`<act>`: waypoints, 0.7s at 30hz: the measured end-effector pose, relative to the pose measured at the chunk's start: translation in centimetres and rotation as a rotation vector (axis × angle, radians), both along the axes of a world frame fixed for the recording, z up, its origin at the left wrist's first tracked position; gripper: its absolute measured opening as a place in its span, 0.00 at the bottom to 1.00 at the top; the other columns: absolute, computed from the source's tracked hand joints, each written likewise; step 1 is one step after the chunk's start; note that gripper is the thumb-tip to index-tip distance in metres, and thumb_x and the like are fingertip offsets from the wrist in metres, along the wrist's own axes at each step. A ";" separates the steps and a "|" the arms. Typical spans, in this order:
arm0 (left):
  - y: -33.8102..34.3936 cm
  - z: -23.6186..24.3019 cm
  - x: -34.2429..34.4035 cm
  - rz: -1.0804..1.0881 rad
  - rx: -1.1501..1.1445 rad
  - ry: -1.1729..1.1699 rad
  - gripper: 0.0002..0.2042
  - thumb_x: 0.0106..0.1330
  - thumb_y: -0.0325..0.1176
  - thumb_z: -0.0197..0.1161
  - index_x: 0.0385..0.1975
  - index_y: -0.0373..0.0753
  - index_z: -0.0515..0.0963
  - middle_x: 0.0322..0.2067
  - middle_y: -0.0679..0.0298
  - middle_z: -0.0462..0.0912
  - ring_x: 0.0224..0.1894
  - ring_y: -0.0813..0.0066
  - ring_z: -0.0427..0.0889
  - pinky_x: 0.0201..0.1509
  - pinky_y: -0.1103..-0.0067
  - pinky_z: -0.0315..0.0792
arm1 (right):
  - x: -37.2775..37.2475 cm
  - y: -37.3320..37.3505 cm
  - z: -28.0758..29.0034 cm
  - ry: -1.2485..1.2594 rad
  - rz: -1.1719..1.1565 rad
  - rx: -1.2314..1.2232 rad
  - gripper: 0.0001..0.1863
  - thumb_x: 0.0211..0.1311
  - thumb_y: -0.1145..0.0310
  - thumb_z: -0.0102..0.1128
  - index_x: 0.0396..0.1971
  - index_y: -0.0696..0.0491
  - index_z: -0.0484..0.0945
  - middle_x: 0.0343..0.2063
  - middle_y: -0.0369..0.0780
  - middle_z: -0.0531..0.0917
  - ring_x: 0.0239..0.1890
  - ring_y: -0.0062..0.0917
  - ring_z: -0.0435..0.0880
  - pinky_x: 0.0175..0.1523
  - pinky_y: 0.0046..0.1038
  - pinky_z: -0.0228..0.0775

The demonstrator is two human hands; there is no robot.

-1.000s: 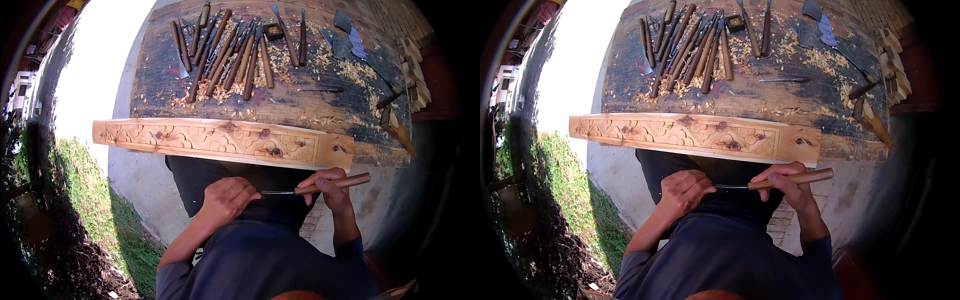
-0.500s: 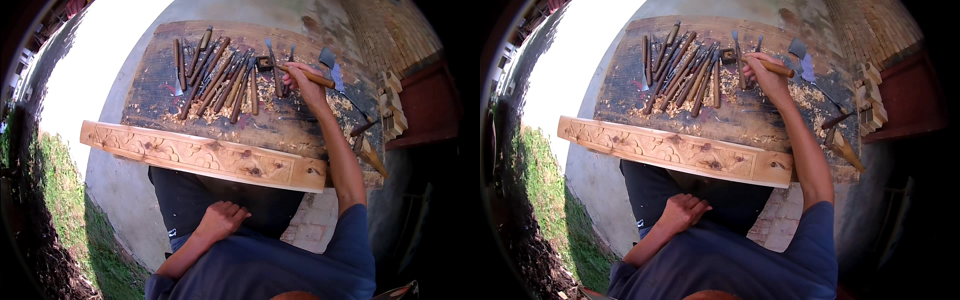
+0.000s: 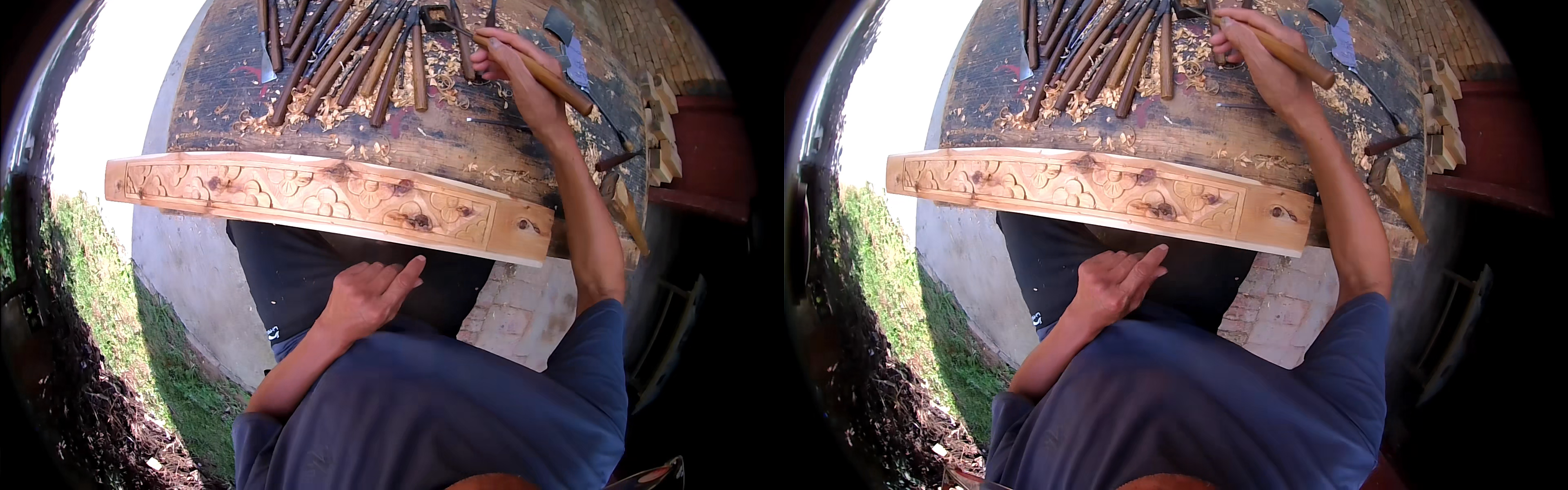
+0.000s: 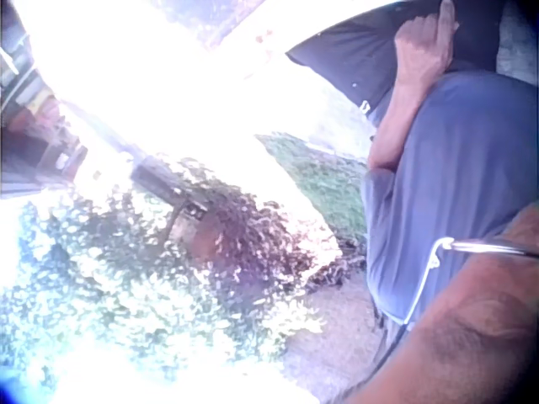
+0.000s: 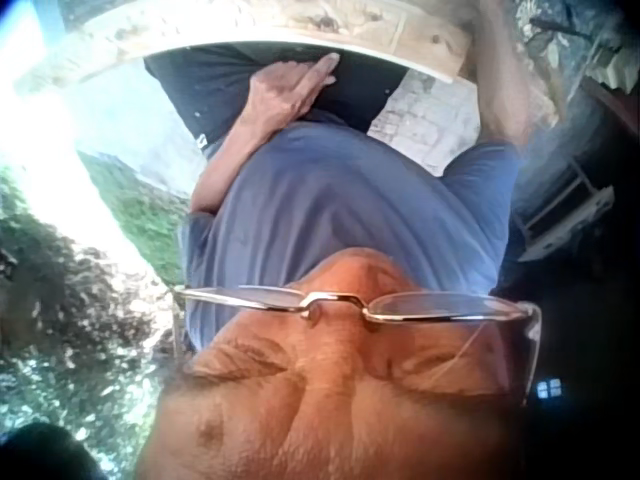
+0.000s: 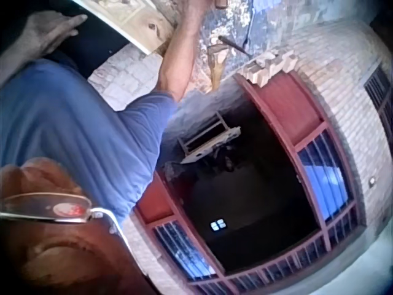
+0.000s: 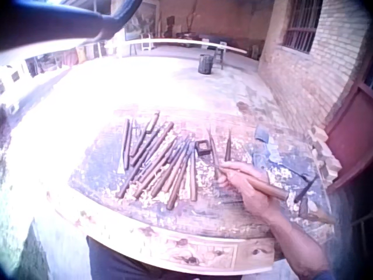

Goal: The person carves a decorative floral pattern into a wooden beam using a chisel and hammer.

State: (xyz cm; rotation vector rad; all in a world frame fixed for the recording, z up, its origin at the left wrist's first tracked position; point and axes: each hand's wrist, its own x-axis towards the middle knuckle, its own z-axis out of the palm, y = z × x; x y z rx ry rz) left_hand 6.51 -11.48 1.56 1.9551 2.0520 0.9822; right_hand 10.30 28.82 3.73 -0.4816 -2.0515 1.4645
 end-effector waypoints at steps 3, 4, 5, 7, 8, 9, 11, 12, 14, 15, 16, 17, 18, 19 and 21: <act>1.7 -0.3 2.1 -0.101 0.069 -0.069 0.33 0.68 0.31 0.81 0.74 0.36 0.81 0.32 0.68 0.89 0.26 0.74 0.81 0.30 0.75 0.76 | 7.5 -7.3 2.1 -0.051 0.013 -0.050 0.19 0.82 0.69 0.62 0.64 0.61 0.88 0.45 0.43 0.95 0.48 0.23 0.94 0.54 0.26 0.87; 2.0 0.0 2.5 -0.154 0.047 -0.052 0.31 0.69 0.31 0.81 0.73 0.36 0.82 0.34 0.68 0.89 0.27 0.74 0.82 0.32 0.75 0.77 | 10.1 -8.8 3.1 -0.131 0.030 -0.001 0.19 0.80 0.71 0.62 0.64 0.62 0.87 0.45 0.44 0.95 0.49 0.24 0.94 0.57 0.28 0.87; 2.3 0.1 2.8 -0.201 0.026 -0.019 0.30 0.69 0.32 0.80 0.71 0.37 0.83 0.36 0.67 0.90 0.29 0.74 0.84 0.33 0.75 0.78 | 12.5 -9.9 3.0 -0.172 0.046 -0.041 0.20 0.79 0.72 0.63 0.64 0.63 0.87 0.46 0.45 0.95 0.50 0.26 0.94 0.58 0.29 0.86; 3.8 -0.2 3.2 -0.236 0.095 0.033 0.27 0.70 0.32 0.79 0.69 0.37 0.84 0.39 0.66 0.92 0.33 0.73 0.87 0.38 0.76 0.80 | 16.8 -10.6 2.3 -0.214 0.014 -0.090 0.21 0.78 0.70 0.63 0.64 0.64 0.86 0.47 0.46 0.95 0.51 0.28 0.94 0.60 0.31 0.85; 4.7 -0.5 3.1 -0.217 0.170 0.064 0.25 0.71 0.32 0.79 0.67 0.37 0.85 0.42 0.66 0.92 0.36 0.73 0.88 0.40 0.76 0.82 | 18.7 -10.8 1.5 -0.202 -0.026 -0.111 0.22 0.79 0.68 0.63 0.65 0.64 0.86 0.47 0.47 0.95 0.51 0.29 0.94 0.61 0.32 0.85; 5.3 -0.6 2.8 -0.199 0.238 0.104 0.24 0.71 0.32 0.78 0.66 0.37 0.86 0.44 0.65 0.93 0.39 0.72 0.90 0.43 0.76 0.83 | 19.8 -10.9 0.5 -0.179 -0.066 -0.137 0.22 0.80 0.66 0.62 0.65 0.65 0.86 0.47 0.47 0.95 0.52 0.30 0.94 0.62 0.33 0.84; 6.3 0.1 2.3 -0.030 0.260 0.058 0.22 0.68 0.32 0.80 0.61 0.37 0.88 0.50 0.61 0.94 0.47 0.63 0.92 0.54 0.70 0.85 | 21.5 -11.0 -1.0 -0.075 -0.190 -0.150 0.24 0.84 0.61 0.60 0.65 0.65 0.86 0.46 0.47 0.95 0.52 0.31 0.94 0.65 0.34 0.83; 6.9 0.3 1.7 0.050 0.279 0.036 0.22 0.67 0.32 0.80 0.60 0.37 0.88 0.52 0.59 0.94 0.50 0.61 0.92 0.57 0.66 0.85 | 22.2 -11.1 -1.6 -0.025 -0.253 -0.154 0.26 0.85 0.58 0.58 0.65 0.65 0.86 0.46 0.47 0.95 0.52 0.31 0.93 0.66 0.35 0.82; 7.1 -0.5 0.0 0.201 0.253 0.121 0.19 0.71 0.34 0.77 0.60 0.38 0.88 0.56 0.60 0.93 0.59 0.59 0.90 0.67 0.62 0.82 | 22.4 -10.6 -2.8 -0.020 -0.289 -0.082 0.29 0.89 0.53 0.55 0.65 0.65 0.86 0.44 0.47 0.95 0.53 0.32 0.93 0.68 0.37 0.80; 7.5 -0.9 -1.0 0.241 0.221 0.116 0.20 0.71 0.36 0.77 0.61 0.38 0.88 0.58 0.58 0.92 0.63 0.56 0.89 0.73 0.57 0.78 | 21.9 -10.6 -3.3 0.016 -0.302 -0.085 0.29 0.89 0.52 0.56 0.65 0.65 0.86 0.44 0.47 0.95 0.53 0.32 0.93 0.68 0.37 0.80; 7.5 -1.0 -1.7 0.286 0.158 0.144 0.21 0.71 0.35 0.76 0.62 0.37 0.87 0.61 0.56 0.91 0.66 0.54 0.88 0.77 0.55 0.74 | 21.6 -10.7 -3.6 0.053 -0.313 -0.087 0.29 0.89 0.52 0.56 0.64 0.65 0.86 0.43 0.46 0.95 0.52 0.31 0.93 0.68 0.37 0.80; 7.4 -1.4 -2.7 0.298 0.165 0.160 0.21 0.72 0.34 0.76 0.62 0.37 0.86 0.61 0.56 0.90 0.67 0.53 0.87 0.78 0.55 0.73 | 21.4 -10.8 -3.5 0.013 -0.326 -0.071 0.29 0.89 0.52 0.56 0.64 0.65 0.86 0.43 0.46 0.95 0.52 0.31 0.93 0.68 0.37 0.80; 7.4 -1.7 -3.6 0.310 0.173 0.176 0.21 0.72 0.34 0.75 0.63 0.37 0.86 0.62 0.55 0.90 0.68 0.52 0.87 0.80 0.54 0.72 | 21.2 -11.0 -3.2 -0.028 -0.338 -0.055 0.29 0.89 0.52 0.56 0.64 0.65 0.86 0.43 0.46 0.95 0.52 0.31 0.92 0.68 0.37 0.80; 7.0 -1.7 -4.3 0.338 0.156 0.187 0.20 0.72 0.33 0.75 0.62 0.37 0.86 0.62 0.55 0.90 0.67 0.52 0.87 0.80 0.54 0.72 | 21.0 -11.1 -3.0 -0.069 -0.349 -0.039 0.29 0.89 0.51 0.56 0.64 0.65 0.86 0.43 0.46 0.95 0.52 0.31 0.92 0.68 0.37 0.80; 6.7 -1.4 -5.5 0.399 0.132 0.212 0.19 0.72 0.33 0.75 0.61 0.37 0.87 0.61 0.54 0.90 0.67 0.51 0.87 0.80 0.54 0.72 | 21.0 -11.1 -3.2 -0.080 -0.344 -0.014 0.29 0.90 0.53 0.55 0.65 0.66 0.86 0.43 0.46 0.95 0.52 0.31 0.92 0.69 0.37 0.79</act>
